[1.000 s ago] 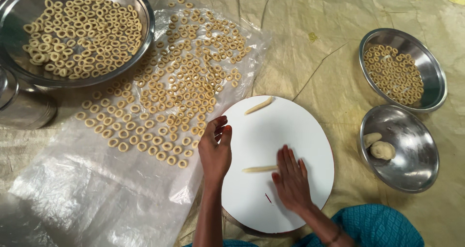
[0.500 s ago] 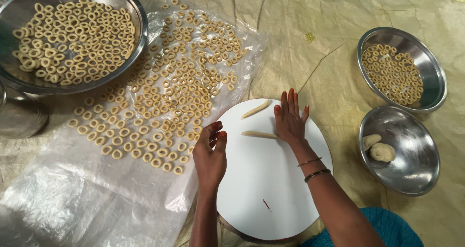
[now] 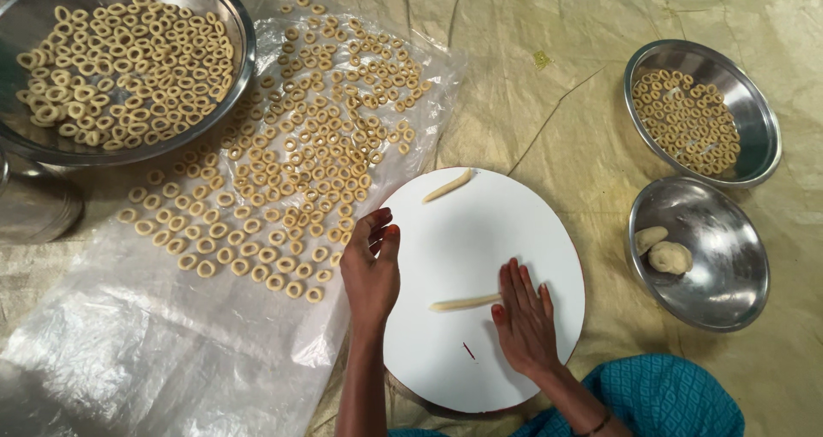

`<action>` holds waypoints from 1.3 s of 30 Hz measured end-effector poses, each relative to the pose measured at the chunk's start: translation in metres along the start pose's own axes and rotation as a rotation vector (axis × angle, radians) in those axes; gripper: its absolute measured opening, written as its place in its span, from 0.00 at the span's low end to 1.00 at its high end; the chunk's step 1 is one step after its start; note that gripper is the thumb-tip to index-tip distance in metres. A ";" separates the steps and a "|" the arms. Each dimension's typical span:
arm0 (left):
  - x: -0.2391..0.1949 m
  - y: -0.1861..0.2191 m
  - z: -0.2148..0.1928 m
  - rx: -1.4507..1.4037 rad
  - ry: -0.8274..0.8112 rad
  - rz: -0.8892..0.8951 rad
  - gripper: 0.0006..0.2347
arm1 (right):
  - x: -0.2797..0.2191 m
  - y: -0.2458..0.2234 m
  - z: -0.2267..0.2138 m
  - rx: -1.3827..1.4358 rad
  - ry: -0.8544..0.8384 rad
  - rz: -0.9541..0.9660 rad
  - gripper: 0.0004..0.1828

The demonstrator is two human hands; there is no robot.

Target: The person rolls small pieces of dough into thin cylindrical strands on a white circular board. They repeatedly pick up dough from a metal bowl, roll it with both hands, and place the finished strands on the board. Finished ring-shaped snacks are visible in nearby bowls and on a plastic sheet.

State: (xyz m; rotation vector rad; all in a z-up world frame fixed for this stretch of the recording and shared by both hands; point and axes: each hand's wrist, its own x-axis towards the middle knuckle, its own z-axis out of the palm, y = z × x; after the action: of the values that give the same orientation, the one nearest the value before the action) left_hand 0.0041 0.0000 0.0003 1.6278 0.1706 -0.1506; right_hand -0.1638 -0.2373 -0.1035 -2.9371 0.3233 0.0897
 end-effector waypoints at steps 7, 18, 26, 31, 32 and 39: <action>0.000 0.000 0.001 0.033 0.003 -0.023 0.15 | 0.076 0.019 0.010 -0.088 0.119 0.055 0.36; 0.004 -0.004 0.003 0.050 -0.008 -0.016 0.15 | 0.201 0.001 -0.041 -0.056 0.079 0.203 0.41; 0.003 -0.006 0.001 0.036 0.002 -0.010 0.15 | 0.159 -0.055 0.010 -0.152 0.231 0.055 0.39; 0.005 -0.007 0.005 0.024 0.011 0.033 0.15 | 0.058 -0.054 0.000 -0.122 -0.012 -0.245 0.33; 0.004 -0.008 0.006 0.018 0.009 0.036 0.15 | 0.038 -0.053 -0.003 -0.107 -0.037 -0.268 0.34; 0.005 -0.007 0.002 -0.005 0.023 0.024 0.15 | 0.007 -0.064 0.003 -0.047 0.007 -0.265 0.38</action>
State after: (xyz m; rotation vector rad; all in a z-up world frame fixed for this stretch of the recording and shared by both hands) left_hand 0.0072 -0.0016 -0.0077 1.6266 0.1685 -0.1127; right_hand -0.1427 -0.1772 -0.0953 -2.9959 -0.0696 0.0512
